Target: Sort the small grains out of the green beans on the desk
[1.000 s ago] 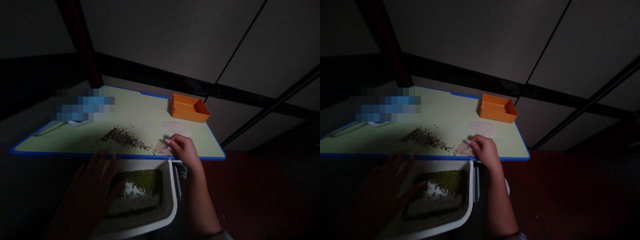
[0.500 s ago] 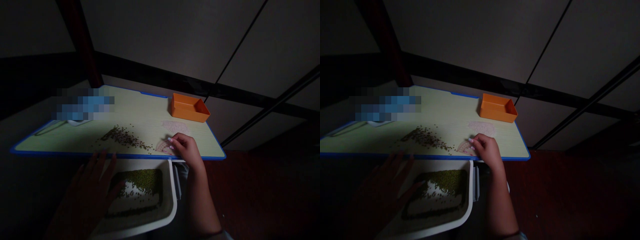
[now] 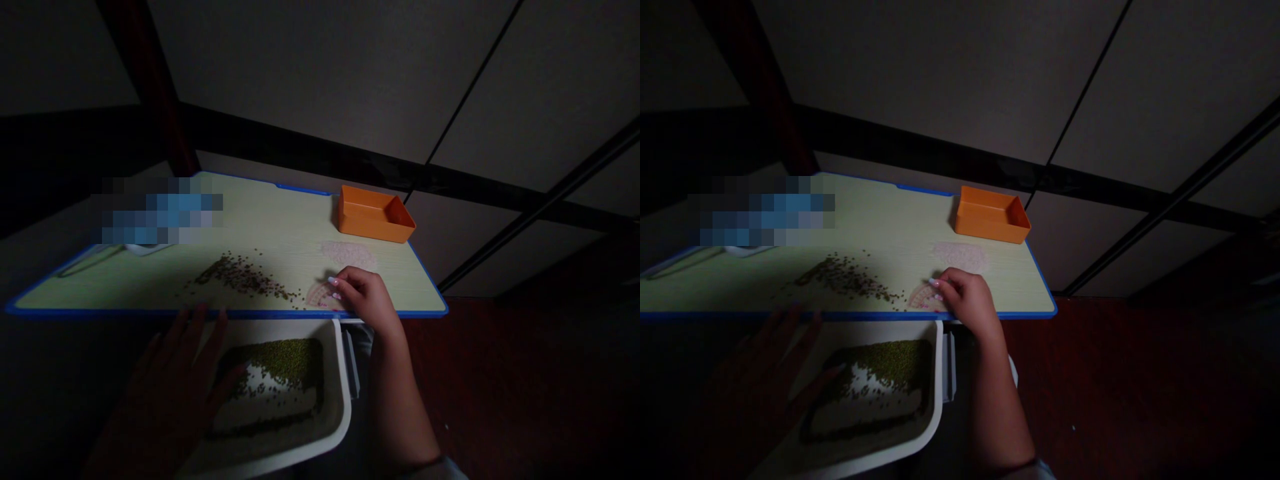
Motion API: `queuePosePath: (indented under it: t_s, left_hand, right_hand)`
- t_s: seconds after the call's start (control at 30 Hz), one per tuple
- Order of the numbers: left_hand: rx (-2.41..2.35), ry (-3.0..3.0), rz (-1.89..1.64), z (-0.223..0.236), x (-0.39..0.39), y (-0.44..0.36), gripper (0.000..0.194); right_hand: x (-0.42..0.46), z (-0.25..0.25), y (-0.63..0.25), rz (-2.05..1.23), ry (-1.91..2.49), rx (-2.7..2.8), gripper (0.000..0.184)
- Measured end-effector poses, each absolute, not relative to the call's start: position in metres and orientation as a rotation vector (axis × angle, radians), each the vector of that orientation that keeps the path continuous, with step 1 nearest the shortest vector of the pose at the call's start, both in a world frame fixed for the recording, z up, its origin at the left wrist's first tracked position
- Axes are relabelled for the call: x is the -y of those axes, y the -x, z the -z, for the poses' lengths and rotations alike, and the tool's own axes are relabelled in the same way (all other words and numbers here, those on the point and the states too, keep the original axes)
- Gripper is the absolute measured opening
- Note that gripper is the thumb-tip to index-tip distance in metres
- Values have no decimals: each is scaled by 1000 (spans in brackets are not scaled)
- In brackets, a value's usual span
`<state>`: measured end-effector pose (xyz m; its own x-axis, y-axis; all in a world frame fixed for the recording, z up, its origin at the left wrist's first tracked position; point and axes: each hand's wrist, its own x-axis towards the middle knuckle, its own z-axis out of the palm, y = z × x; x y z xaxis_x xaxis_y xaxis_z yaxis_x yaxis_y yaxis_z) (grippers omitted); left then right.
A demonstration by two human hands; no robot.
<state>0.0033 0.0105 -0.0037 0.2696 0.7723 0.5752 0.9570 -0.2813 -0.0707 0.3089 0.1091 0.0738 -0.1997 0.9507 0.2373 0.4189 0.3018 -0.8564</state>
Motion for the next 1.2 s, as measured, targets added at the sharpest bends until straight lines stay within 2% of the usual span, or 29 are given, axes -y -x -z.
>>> queuePosePath:
  t_s: [1.2]
  left_hand:
    - [1653,2170,588,4,-8,-5,77]
  right_hand:
    - [-107,-73,-297,-785,1245,1851,27]
